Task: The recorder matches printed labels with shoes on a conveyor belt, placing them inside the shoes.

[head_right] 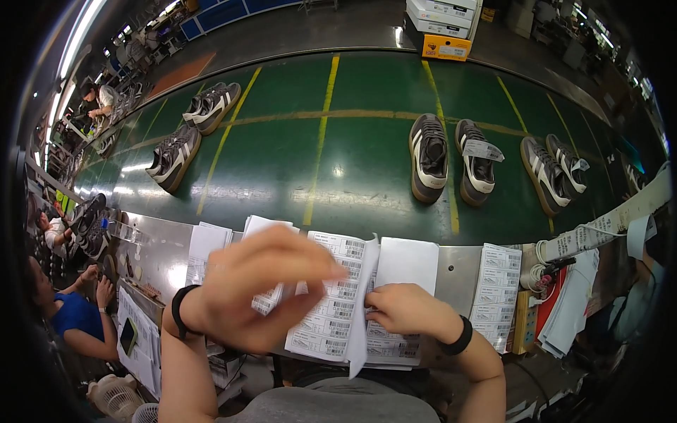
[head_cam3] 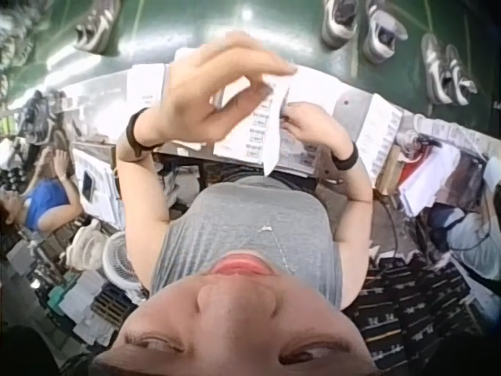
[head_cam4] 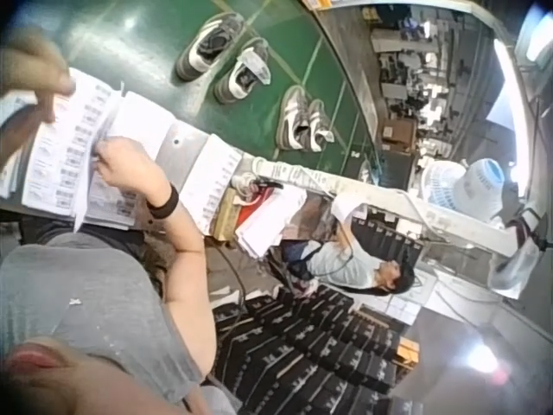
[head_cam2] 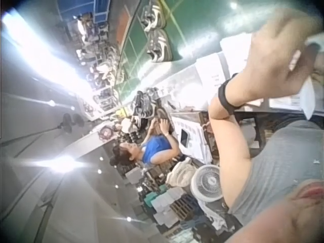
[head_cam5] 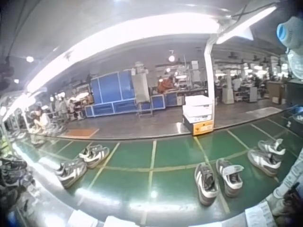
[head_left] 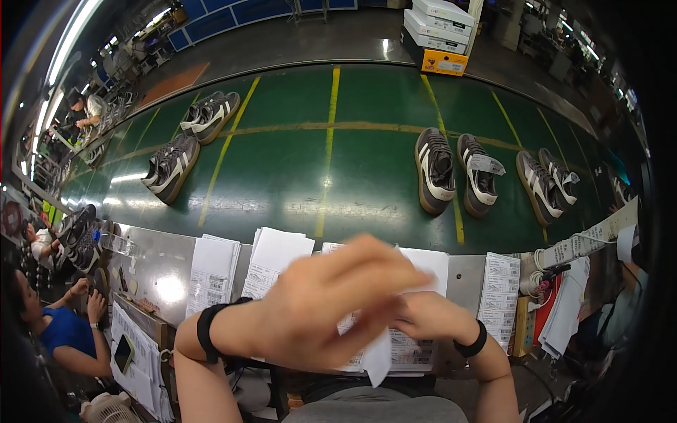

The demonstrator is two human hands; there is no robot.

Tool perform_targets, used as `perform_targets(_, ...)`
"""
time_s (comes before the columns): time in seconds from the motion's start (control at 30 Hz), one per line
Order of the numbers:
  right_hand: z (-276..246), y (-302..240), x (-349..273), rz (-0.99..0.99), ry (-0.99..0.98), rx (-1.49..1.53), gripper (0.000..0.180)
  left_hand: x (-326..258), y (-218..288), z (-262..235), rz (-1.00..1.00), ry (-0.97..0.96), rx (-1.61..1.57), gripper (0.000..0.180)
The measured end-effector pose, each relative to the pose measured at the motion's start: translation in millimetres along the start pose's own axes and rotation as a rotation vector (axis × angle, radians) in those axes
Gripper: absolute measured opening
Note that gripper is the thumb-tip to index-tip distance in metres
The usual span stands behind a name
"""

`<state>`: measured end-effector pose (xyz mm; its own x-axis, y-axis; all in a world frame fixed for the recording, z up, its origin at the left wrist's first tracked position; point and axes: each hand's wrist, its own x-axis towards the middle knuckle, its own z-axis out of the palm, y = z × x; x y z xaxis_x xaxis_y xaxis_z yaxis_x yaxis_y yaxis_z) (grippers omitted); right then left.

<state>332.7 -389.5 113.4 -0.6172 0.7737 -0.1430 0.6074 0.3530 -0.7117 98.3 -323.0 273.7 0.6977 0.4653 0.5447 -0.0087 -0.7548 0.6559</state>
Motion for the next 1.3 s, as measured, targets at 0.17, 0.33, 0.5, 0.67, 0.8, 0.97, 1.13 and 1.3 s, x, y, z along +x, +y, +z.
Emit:
perform_targets(0.17, 40.8, -15.2, 35.3, -0.077, 0.157, -0.106, 0.039, -28.1, -154.5, -37.2, -0.488, 0.139, 0.36, 0.037)
perform_targets(0.33, 71.6, -19.9, 58.6, -0.042, 0.161, -0.275, 0.051, -153.8, -320.9, -159.5, -0.641, 0.252, 1.027, 0.055)
perform_targets(0.5, 71.2, -23.6, 66.4, -0.03, 0.136, -0.199, 0.053, -272.6, -392.6, -290.9, -1.251, 0.32, 1.398, 0.062)
perform_targets(0.67, 71.8, -29.2, 66.8, 0.052, 0.1, -0.146, 0.054, -284.6, -429.0, -341.7, -1.374, 0.281, 1.606, 0.057)
perform_targets(0.8, 64.1, -33.8, 69.4, 0.101, 0.047, -0.148, 0.048, -288.3, -454.8, -380.5, -1.465, 0.184, 1.786, 0.058)
perform_targets(0.97, 62.1, -33.0, 82.1, 0.259, -0.017, -0.054, 0.05, -307.2, -540.3, -343.8, -1.61, 0.268, 1.613, 0.054)
perform_targets(1.13, 50.7, -33.8, 72.7, 0.142, 0.054, -0.1, 0.038, -408.2, -542.6, -456.0, -1.604, 0.18, 1.482, 0.047)
perform_targets(1.3, 54.5, -40.2, 87.0, 0.16, 0.016, -0.043, 0.035, -349.6, -524.8, -353.6, -1.555, 0.106, 1.157, 0.039)
